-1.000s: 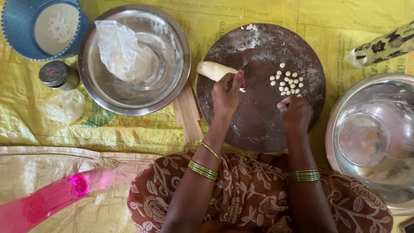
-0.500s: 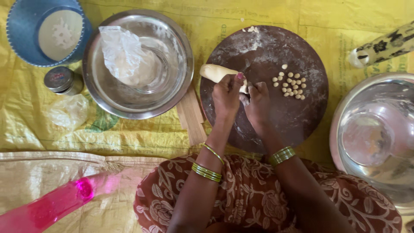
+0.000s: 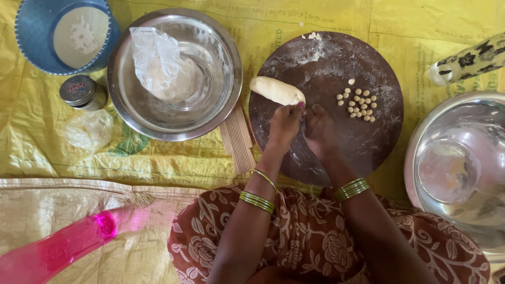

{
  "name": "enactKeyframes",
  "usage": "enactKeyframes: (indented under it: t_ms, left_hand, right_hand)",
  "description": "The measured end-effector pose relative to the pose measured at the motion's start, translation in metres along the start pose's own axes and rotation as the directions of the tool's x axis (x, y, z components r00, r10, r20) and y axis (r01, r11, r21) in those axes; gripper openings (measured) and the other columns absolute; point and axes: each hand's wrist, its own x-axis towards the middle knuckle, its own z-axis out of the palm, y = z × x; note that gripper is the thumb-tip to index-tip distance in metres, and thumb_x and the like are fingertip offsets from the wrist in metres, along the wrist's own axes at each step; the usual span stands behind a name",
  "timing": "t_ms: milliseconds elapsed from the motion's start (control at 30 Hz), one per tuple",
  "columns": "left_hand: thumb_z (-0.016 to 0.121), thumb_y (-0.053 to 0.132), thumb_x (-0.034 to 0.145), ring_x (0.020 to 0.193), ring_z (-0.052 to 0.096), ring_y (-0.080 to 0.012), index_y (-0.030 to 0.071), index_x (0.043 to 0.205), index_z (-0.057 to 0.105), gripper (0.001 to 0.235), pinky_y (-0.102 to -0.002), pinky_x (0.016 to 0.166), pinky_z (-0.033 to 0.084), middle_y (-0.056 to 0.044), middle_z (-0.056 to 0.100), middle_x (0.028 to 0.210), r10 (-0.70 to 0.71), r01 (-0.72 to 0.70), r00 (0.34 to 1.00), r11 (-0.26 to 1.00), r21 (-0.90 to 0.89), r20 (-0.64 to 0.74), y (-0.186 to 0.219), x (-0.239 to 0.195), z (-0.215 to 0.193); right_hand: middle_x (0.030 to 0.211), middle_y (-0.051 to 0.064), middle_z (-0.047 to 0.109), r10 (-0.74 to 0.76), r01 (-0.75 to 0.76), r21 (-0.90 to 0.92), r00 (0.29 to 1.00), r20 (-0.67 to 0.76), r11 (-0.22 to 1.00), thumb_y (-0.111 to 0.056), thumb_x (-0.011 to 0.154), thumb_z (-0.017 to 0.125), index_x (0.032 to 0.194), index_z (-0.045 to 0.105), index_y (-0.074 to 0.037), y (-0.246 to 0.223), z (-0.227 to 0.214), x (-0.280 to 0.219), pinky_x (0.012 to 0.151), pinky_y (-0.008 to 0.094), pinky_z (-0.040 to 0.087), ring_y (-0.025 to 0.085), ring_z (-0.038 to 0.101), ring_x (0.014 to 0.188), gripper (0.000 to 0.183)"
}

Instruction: The person pinches off small pieces of dough from a larger lump and rolls them into balls. They then use a wooden ridged tool to press and shape each dough ball into a ridged form, placing the shaped pieces on a wooden board.

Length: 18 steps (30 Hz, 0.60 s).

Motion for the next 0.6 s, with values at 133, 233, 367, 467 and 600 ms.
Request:
enactKeyframes:
  t_ms: [133,233,367,467,600]
  left_hand:
    - [0.062,0.035,0.098,0.072,0.064,-0.0189,0.004,0.097,0.076,0.034,-0.038,0.069,0.05,-0.015,0.072,0.081,0.012,-0.013,1.0,0.999,0.032,0.014,-0.007,-0.005,0.001]
    - [0.064,0.033,0.096,0.073,0.065,-0.0187,0.005,0.097,0.076,0.031,-0.038,0.069,0.05,-0.014,0.071,0.081,0.099,-0.1,0.995,0.993,0.067,0.015,-0.007,-0.004,0.006]
    - [0.069,0.037,0.094,0.068,0.066,-0.0163,0.004,0.092,0.077,0.034,-0.036,0.067,0.051,-0.011,0.072,0.078,0.213,-0.207,0.977,0.963,0.171,-0.019,-0.003,-0.005,0.01]
    - [0.071,0.033,0.095,0.064,0.061,-0.0158,0.005,0.094,0.079,0.029,-0.035,0.061,0.048,-0.013,0.073,0.075,0.212,-0.221,0.975,0.964,0.147,0.07,0.002,-0.011,0.013]
    - [0.076,0.021,0.091,0.066,0.061,-0.0109,0.005,0.103,0.079,0.02,-0.03,0.059,0.05,-0.011,0.079,0.082,0.187,-0.209,0.961,0.974,0.089,0.202,0.006,-0.016,0.022]
  right_hand:
    - [0.098,0.02,0.072,0.154,-0.172,-0.001,0.883,0.443,0.985,-0.009,0.079,0.075,0.106,0.072,-0.004,0.001,-0.019,-0.002,0.076,0.045,0.058,0.036,0.072,0.084,0.028]
    - [0.097,0.016,0.076,0.23,-0.328,0.072,0.786,0.574,0.942,-0.012,0.094,0.071,0.109,0.074,-0.008,-0.003,-0.046,-0.021,0.074,0.04,0.058,0.026,0.074,0.079,0.016]
    - [0.091,0.01,0.079,0.552,-0.763,0.242,0.613,0.566,0.6,-0.016,0.103,0.066,0.115,0.077,-0.012,0.013,-0.104,-0.056,0.062,0.035,0.059,0.019,0.071,0.067,0.018]
    - [0.087,0.018,0.074,0.517,-0.544,0.773,0.787,0.335,0.326,-0.005,0.097,0.073,0.119,0.074,0.004,0.02,-0.123,-0.073,0.065,0.033,0.059,0.019,0.07,0.07,0.024]
    - [0.095,0.015,0.075,0.591,-0.488,0.866,0.732,0.339,0.107,-0.003,0.093,0.071,0.12,0.07,0.007,0.022,-0.108,-0.07,0.071,0.034,0.063,0.018,0.074,0.078,0.028]
